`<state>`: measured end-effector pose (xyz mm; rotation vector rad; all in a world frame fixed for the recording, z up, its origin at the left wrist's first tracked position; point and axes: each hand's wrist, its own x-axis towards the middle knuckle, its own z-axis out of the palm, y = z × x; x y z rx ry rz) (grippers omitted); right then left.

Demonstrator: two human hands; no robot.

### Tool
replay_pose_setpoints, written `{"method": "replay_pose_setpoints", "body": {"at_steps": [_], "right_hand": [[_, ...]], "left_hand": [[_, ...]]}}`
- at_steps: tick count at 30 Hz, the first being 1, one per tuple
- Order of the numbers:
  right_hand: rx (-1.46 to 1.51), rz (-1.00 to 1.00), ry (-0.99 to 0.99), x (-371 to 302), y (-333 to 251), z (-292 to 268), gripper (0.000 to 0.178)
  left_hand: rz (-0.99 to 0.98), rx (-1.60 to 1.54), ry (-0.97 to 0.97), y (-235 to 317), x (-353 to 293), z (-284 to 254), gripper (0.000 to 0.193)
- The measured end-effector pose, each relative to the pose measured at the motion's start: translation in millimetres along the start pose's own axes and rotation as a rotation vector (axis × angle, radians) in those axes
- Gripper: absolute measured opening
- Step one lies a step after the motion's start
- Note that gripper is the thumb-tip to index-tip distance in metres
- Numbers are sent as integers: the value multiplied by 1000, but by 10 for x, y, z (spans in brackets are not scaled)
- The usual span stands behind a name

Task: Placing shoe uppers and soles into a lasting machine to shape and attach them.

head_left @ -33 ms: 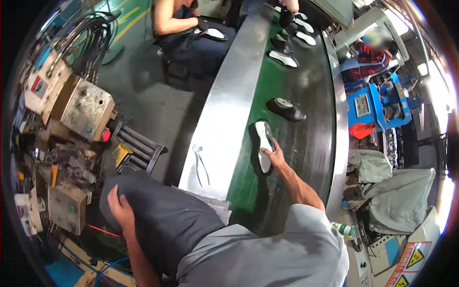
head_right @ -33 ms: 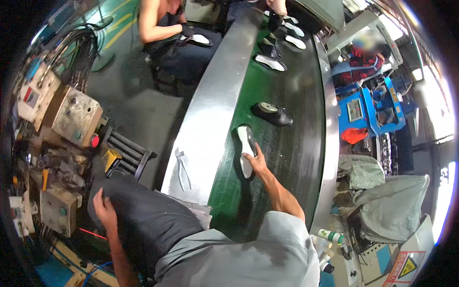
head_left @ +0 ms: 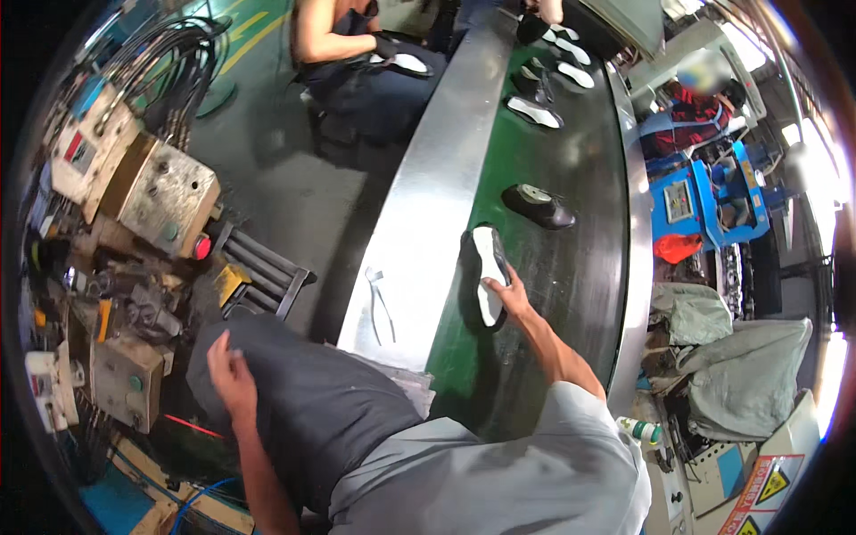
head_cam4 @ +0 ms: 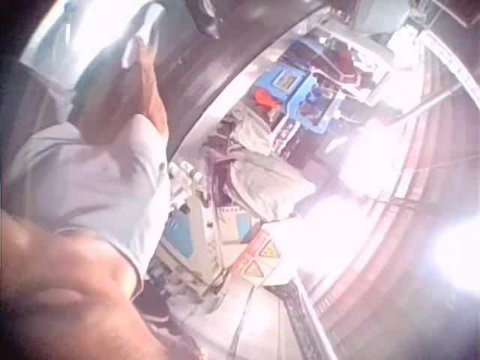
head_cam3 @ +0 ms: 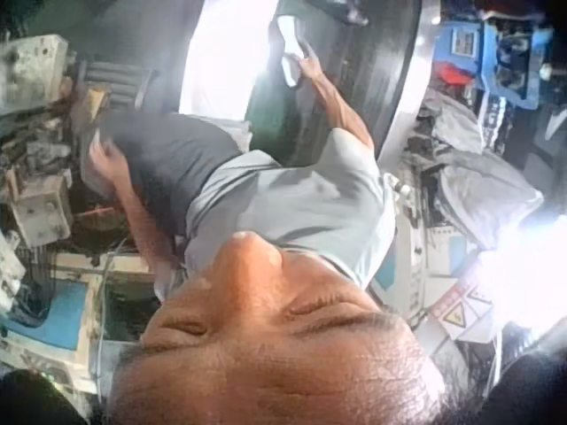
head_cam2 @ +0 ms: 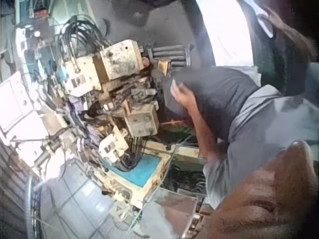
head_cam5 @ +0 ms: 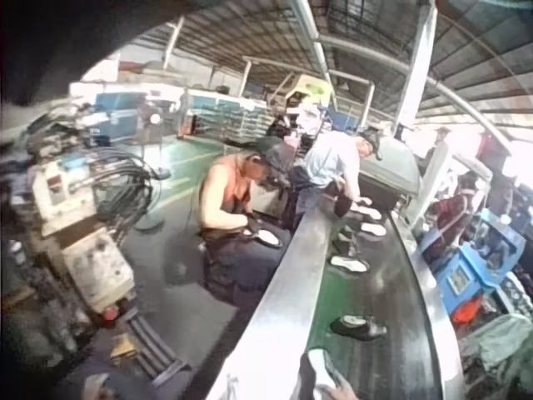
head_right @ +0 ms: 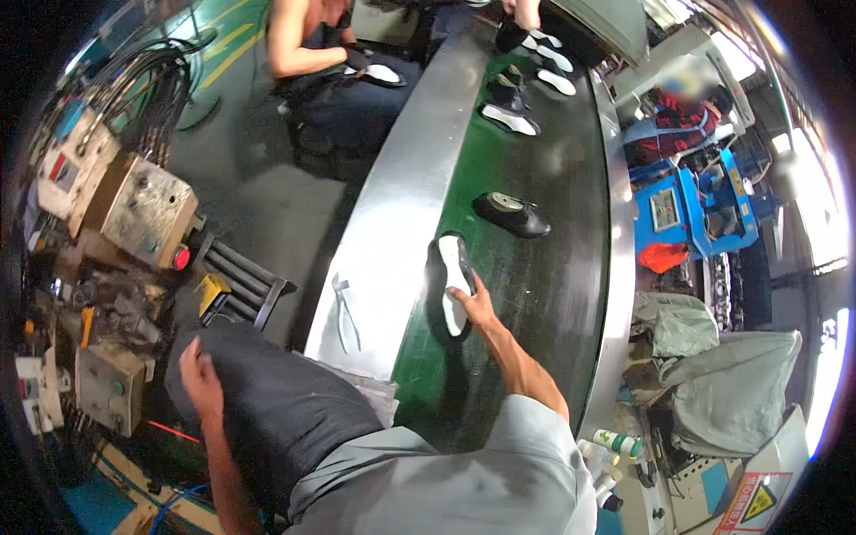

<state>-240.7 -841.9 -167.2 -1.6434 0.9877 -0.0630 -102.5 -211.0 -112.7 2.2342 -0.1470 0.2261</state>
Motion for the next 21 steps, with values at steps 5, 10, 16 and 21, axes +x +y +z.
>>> {"method": "replay_pose_setpoints", "body": {"at_steps": [5, 10, 16, 21], "right_hand": [[208, 27, -387, -1001, -918, 1304, 92], [21, -202, -852, -1911, -1747, 2580, 100], [-203, -406, -1239, -2572, -1888, 3372, 101], [-332, -912, -1201, -2692, -1743, 3795, 108]], "left_hand": [[80, -466, -187, 1104, 541, 157, 47], [126, -326, -160, 1361, 782, -274, 51], [58, -10, 280, 799, 285, -956, 24], [123, 129, 389, 580, -99, -923, 24]]}}
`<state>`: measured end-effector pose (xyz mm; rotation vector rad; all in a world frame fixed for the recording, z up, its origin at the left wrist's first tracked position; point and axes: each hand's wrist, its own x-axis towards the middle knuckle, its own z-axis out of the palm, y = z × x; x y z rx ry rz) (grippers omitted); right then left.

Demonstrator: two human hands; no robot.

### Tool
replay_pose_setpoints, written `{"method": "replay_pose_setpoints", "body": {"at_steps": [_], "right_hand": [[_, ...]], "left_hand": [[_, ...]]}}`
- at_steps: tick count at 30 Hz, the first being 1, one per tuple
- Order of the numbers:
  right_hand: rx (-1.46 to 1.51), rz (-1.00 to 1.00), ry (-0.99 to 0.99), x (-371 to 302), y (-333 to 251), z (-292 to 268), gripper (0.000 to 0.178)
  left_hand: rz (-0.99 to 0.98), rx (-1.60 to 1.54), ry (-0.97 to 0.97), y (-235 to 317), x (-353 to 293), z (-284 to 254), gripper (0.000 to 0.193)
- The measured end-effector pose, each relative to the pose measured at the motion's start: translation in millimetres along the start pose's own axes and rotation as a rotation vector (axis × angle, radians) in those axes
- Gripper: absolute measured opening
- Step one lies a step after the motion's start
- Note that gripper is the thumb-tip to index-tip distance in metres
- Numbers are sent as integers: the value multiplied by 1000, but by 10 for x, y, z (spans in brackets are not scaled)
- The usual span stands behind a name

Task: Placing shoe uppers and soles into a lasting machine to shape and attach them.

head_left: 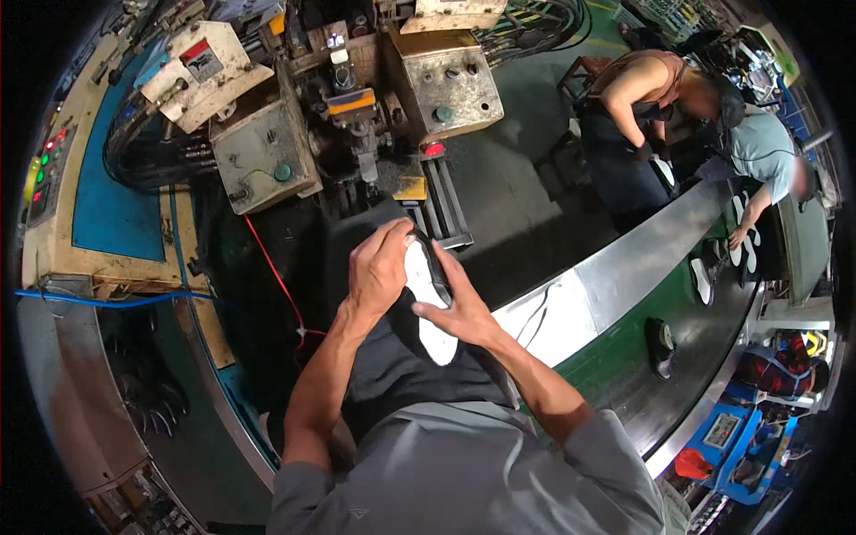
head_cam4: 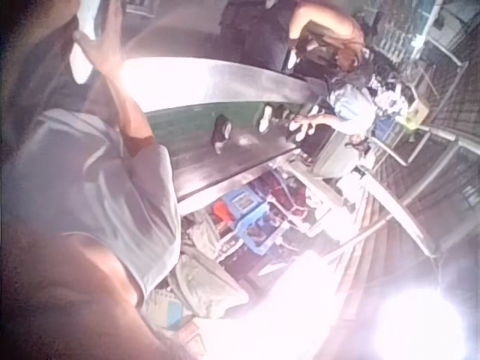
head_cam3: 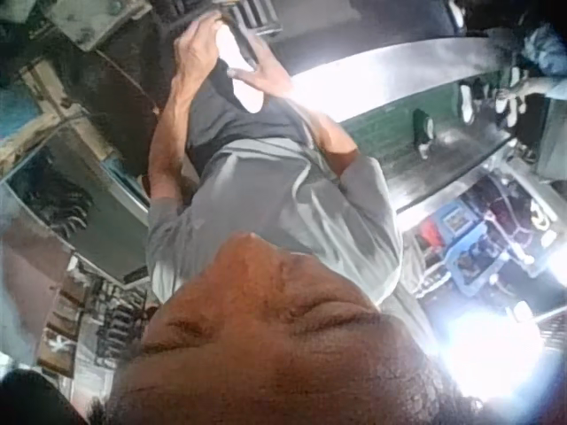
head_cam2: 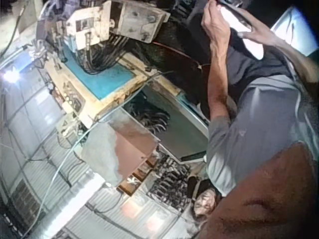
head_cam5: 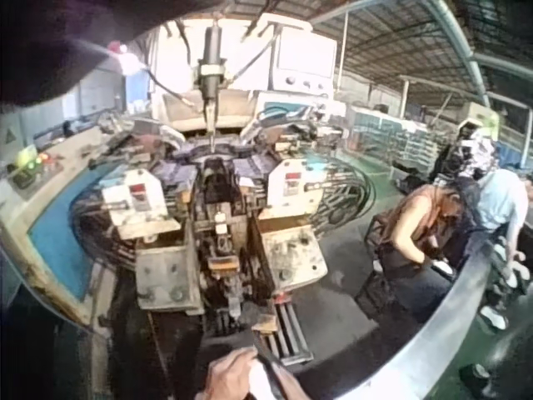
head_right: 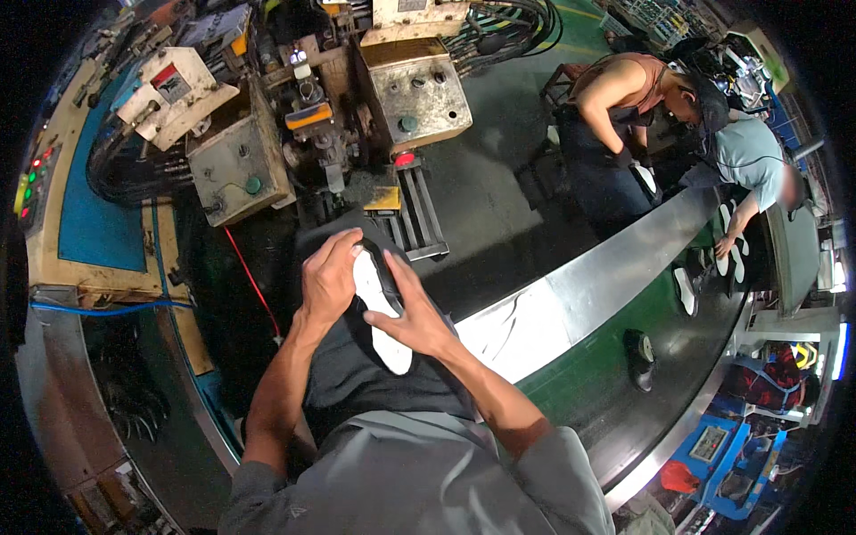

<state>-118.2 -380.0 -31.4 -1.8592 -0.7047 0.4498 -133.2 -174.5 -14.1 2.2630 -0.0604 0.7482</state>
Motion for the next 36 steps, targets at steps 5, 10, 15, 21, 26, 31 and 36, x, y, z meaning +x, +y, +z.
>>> {"method": "replay_pose_setpoints", "body": {"at_steps": [5, 10, 15, 21, 26, 31, 36], "right_hand": [[148, 63, -48, 87, 113, 84, 111], [711, 308, 14, 190, 232, -17, 84], [709, 284, 34, 219, 329, 27, 70], [139, 249, 186, 291, 275, 64, 60], [-295, 253, -18, 59, -184, -44, 87], [-684, -40, -171, -525, -364, 58, 95], [-641, -176, -141, -501, -155, -87, 84]], "left_hand": [[-106, -135, -95, -192, -228, 144, 33], [-867, -1577, -50, -198, -565, 377, 64], [-788, -1203, -90, -49, -720, 571, 64], [-723, -666, -98, 80, -704, 615, 63], [-869, -579, 67, 40, -636, 672, 59], [-1079, -731, 110, -231, -509, 539, 60], [-493, -138, 76, -591, -259, 373, 23]]}}
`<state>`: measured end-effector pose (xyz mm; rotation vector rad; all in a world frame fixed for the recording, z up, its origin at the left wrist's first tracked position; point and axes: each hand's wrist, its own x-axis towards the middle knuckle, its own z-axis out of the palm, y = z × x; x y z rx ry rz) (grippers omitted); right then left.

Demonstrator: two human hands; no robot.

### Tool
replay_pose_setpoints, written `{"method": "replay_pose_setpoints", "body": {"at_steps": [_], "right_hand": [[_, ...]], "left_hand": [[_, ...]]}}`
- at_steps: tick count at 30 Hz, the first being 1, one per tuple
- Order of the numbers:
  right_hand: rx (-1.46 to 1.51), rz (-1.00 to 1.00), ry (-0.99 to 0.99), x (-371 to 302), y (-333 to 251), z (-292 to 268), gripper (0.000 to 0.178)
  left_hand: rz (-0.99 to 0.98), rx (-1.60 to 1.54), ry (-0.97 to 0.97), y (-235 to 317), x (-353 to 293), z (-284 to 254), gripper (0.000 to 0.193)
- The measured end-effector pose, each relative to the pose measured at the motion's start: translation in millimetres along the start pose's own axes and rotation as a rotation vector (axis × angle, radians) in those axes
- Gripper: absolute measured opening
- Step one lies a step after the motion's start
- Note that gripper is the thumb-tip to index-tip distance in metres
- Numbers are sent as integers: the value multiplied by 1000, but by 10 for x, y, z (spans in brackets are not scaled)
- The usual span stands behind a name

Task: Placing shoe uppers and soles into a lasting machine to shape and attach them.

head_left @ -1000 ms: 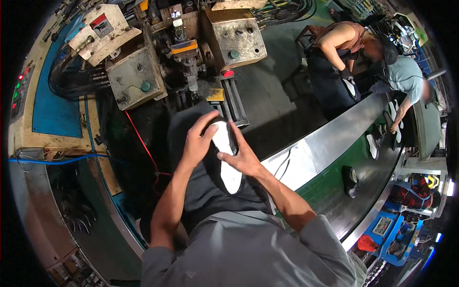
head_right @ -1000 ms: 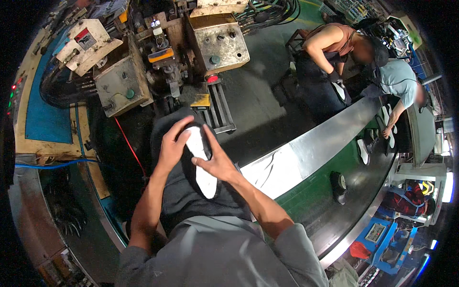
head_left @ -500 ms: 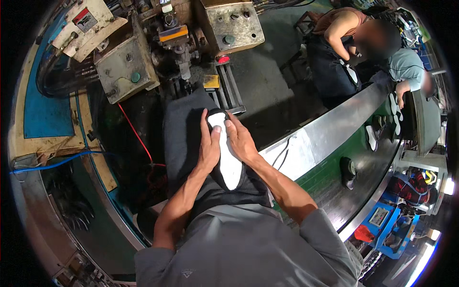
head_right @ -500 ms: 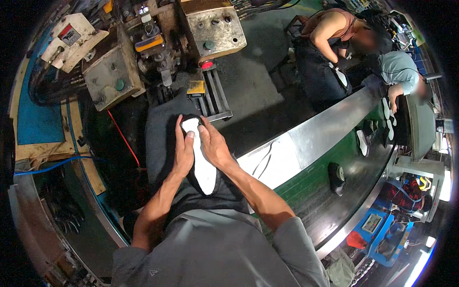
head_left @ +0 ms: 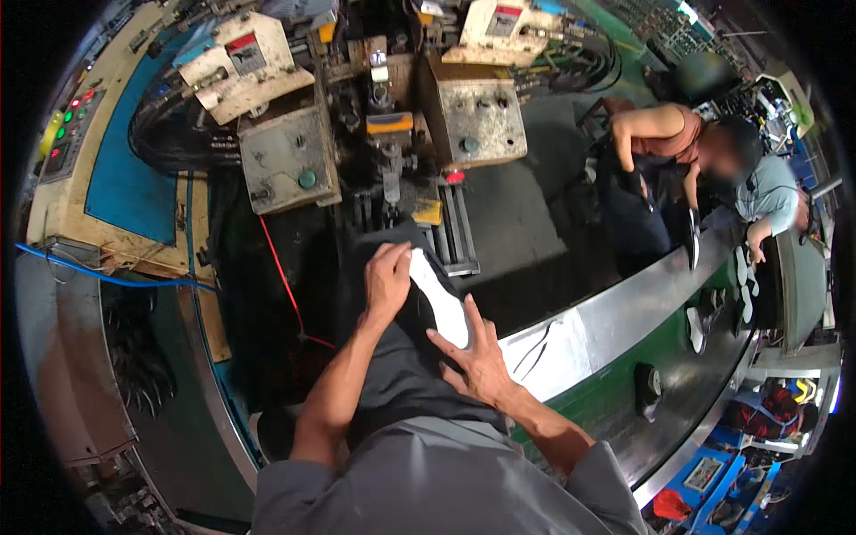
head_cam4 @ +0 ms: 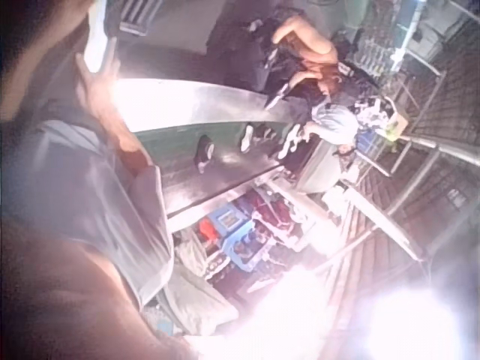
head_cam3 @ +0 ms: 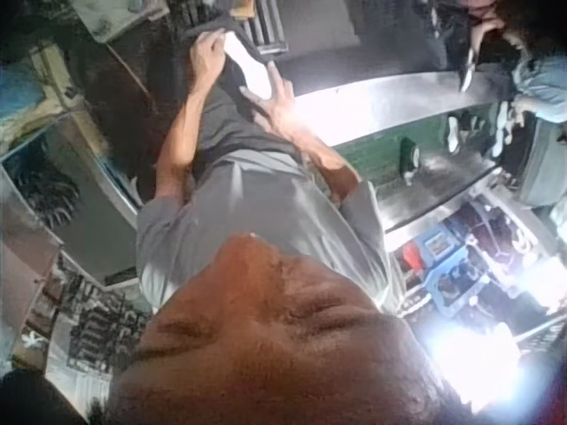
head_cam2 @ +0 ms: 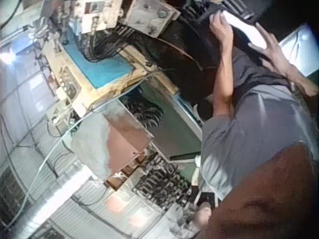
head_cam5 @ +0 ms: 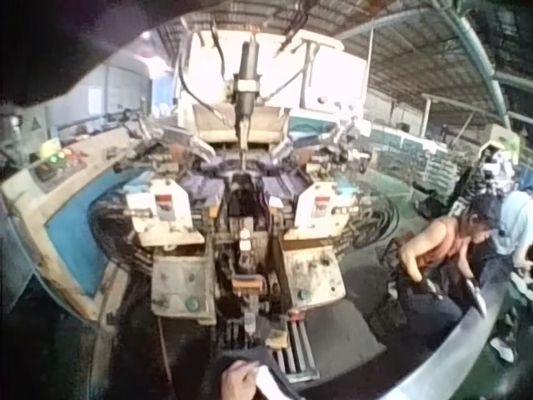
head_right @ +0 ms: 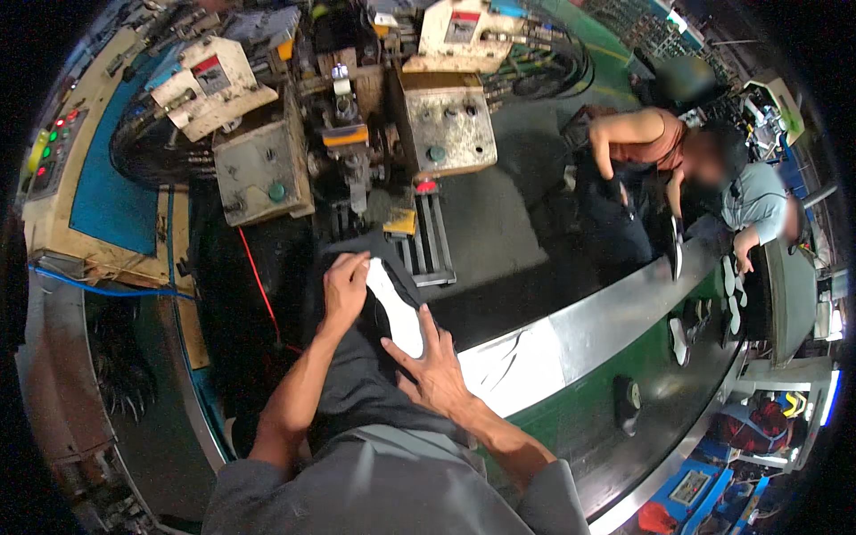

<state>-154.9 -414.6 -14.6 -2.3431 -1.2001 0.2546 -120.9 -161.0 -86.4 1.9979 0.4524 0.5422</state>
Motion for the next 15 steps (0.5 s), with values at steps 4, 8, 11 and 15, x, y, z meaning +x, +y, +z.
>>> {"method": "replay_pose_setpoints", "body": {"at_steps": [4, 8, 11, 15], "right_hand": [[57, 32, 46, 121, -31, -317, 75], [14, -31, 226, 592, -51, -805, 70], [-68, -81, 284, 1225, -25, -1139, 70], [-69, -184, 463, 2482, 21, -1331, 76]], "left_hand": [[-179, -403, -348, -291, 379, -102, 39], [-152, 8, -194, -969, 1085, 84, 49], [5, 321, -320, -1372, 1185, 642, 56], [32, 414, -417, -1467, 1133, 667, 46]]}}
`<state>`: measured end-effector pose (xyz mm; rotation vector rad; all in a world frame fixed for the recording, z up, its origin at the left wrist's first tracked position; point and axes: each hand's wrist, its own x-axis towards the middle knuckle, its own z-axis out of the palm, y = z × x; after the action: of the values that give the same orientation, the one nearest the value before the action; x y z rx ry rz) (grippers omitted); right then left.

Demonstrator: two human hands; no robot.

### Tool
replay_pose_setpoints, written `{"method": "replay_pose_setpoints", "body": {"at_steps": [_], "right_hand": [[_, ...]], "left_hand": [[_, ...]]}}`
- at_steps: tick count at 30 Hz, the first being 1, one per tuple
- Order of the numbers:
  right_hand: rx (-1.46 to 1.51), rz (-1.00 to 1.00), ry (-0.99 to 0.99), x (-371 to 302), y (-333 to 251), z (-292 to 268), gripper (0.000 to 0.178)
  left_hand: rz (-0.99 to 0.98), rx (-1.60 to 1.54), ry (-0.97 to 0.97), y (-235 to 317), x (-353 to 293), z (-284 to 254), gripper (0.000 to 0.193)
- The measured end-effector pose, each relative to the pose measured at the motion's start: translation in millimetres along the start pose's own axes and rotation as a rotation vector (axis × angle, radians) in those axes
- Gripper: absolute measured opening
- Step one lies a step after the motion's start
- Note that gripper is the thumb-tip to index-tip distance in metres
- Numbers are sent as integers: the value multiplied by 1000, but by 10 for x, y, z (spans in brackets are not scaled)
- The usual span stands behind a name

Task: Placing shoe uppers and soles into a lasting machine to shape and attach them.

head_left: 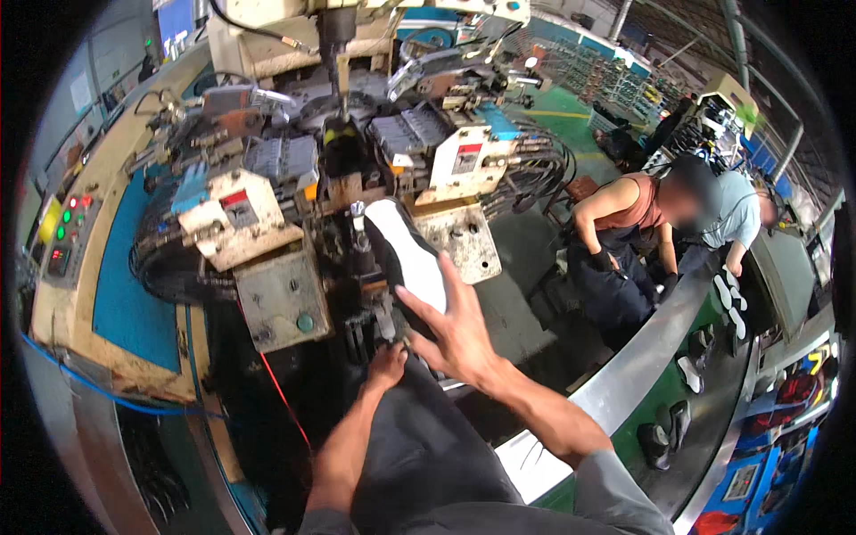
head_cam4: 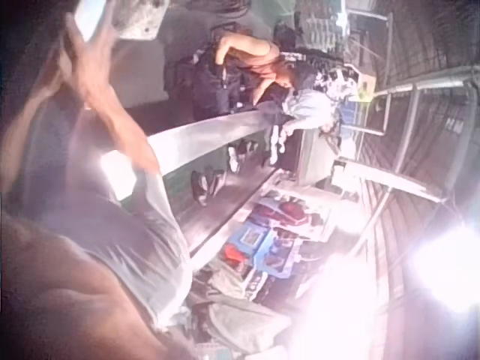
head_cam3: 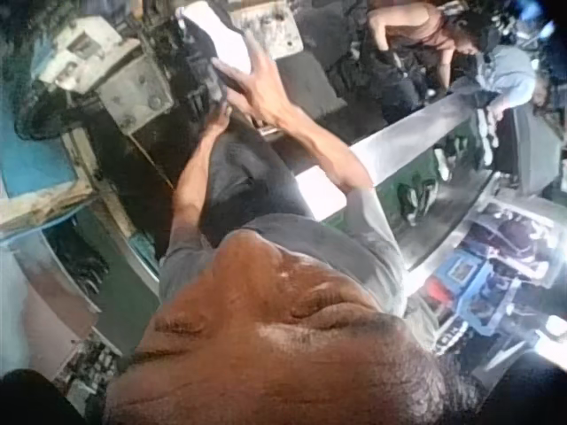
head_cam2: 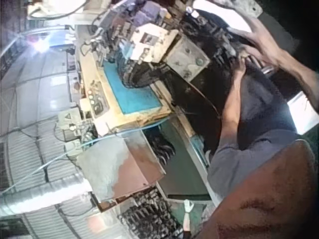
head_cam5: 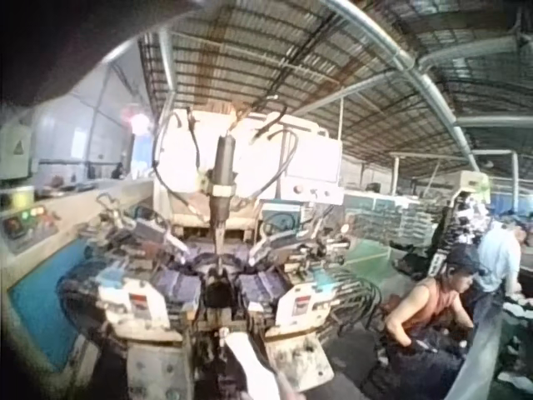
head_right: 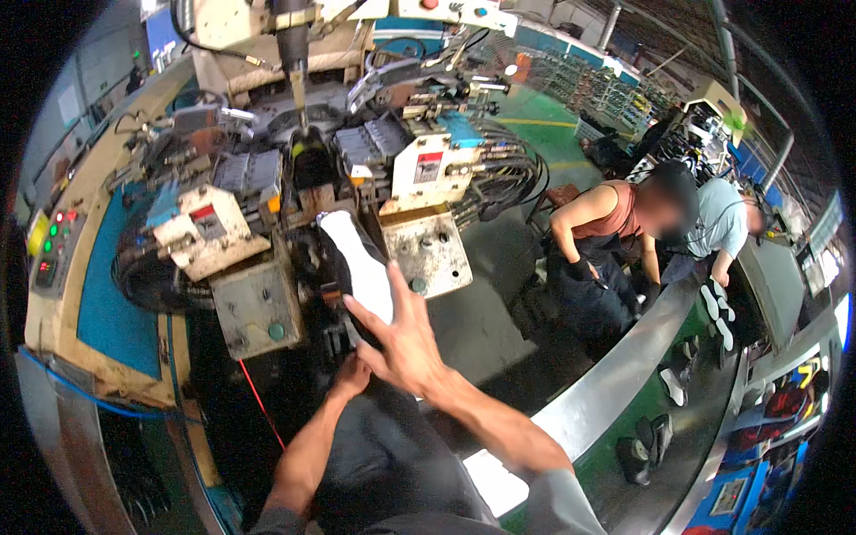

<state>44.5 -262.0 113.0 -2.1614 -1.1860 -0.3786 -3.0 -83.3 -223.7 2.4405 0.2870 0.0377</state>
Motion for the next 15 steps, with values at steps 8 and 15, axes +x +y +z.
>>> {"method": "replay_pose_setpoints", "body": {"at_steps": [8, 15], "right_hand": [[2, 75, 9, 1132, 420, 974, 73], [39, 72, 90, 931, 402, 1086, 74]], "left_hand": [[-211, 72, 166, 138, -856, -750, 47], [-121, 109, 337, -133, -903, -638, 36]]}}
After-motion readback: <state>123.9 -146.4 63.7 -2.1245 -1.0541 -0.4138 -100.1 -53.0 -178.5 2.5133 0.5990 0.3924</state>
